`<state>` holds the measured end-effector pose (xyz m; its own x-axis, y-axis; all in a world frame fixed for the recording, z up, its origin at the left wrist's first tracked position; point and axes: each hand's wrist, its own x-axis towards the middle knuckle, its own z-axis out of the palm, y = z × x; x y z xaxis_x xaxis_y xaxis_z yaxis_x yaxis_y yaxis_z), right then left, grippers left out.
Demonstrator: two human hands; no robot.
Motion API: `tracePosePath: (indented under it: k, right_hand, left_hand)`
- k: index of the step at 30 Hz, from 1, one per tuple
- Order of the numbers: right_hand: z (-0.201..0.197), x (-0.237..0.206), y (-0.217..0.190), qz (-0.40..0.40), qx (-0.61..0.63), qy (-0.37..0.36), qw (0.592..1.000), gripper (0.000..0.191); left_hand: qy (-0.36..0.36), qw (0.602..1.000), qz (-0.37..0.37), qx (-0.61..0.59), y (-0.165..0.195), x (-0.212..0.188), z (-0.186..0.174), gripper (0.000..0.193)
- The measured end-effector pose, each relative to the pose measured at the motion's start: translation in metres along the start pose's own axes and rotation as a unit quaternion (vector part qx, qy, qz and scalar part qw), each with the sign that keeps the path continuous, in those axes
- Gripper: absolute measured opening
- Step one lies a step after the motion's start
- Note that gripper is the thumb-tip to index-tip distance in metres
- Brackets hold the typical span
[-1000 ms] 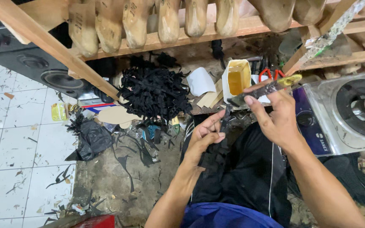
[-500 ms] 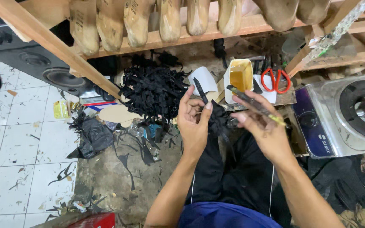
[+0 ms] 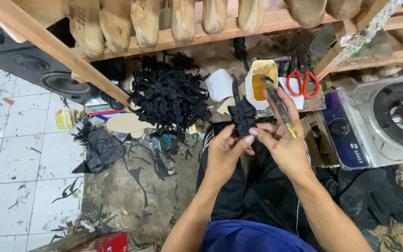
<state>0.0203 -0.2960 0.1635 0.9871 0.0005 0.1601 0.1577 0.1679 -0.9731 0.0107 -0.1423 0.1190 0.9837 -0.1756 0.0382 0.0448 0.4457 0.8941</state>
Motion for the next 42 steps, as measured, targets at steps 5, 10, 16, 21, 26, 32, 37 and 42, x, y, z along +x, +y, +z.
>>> tracePosePath:
  k: [5,10,16,21,26,32,37,42]
  right_hand:
    - [0.003,-0.004,0.0,-0.068,-0.095,0.023,0.993,0.088]
    - [-0.01,-0.018,-0.004,-0.004,-0.084,0.152,0.985,0.039]
    - [-0.011,-0.045,-0.019,-0.213,-0.357,0.076,0.906,0.027]
    - [-0.002,-0.042,-0.03,-0.294,-0.417,0.029,0.86,0.032]
    - [0.002,-0.032,-0.036,-0.318,-0.464,0.001,0.827,0.033]
    - [0.001,-0.031,-0.036,-0.328,-0.53,-0.053,0.781,0.032]
    - [-0.006,-0.032,-0.036,-0.306,-0.548,-0.087,0.773,0.034]
    - [-0.01,-0.031,-0.04,-0.337,-0.527,-0.018,0.78,0.027]
  left_hand:
    - [0.025,0.999,0.001,0.037,-0.01,0.003,-0.008,0.021]
    - [0.104,0.994,0.013,0.044,-0.005,0.02,-0.012,0.03]
    - [0.122,0.982,0.111,0.09,0.015,0.036,-0.008,0.032]
    - [0.136,0.97,0.115,0.165,0.024,0.035,0.001,0.031]
    - [0.135,0.978,0.107,0.121,0.022,0.035,0.004,0.032]
    - [0.151,0.971,0.108,0.151,0.022,0.038,-0.003,0.033]
    - [0.151,0.967,0.138,0.153,0.03,0.04,-0.007,0.03]
    - [0.15,0.956,0.132,0.214,0.032,0.037,0.001,0.029]
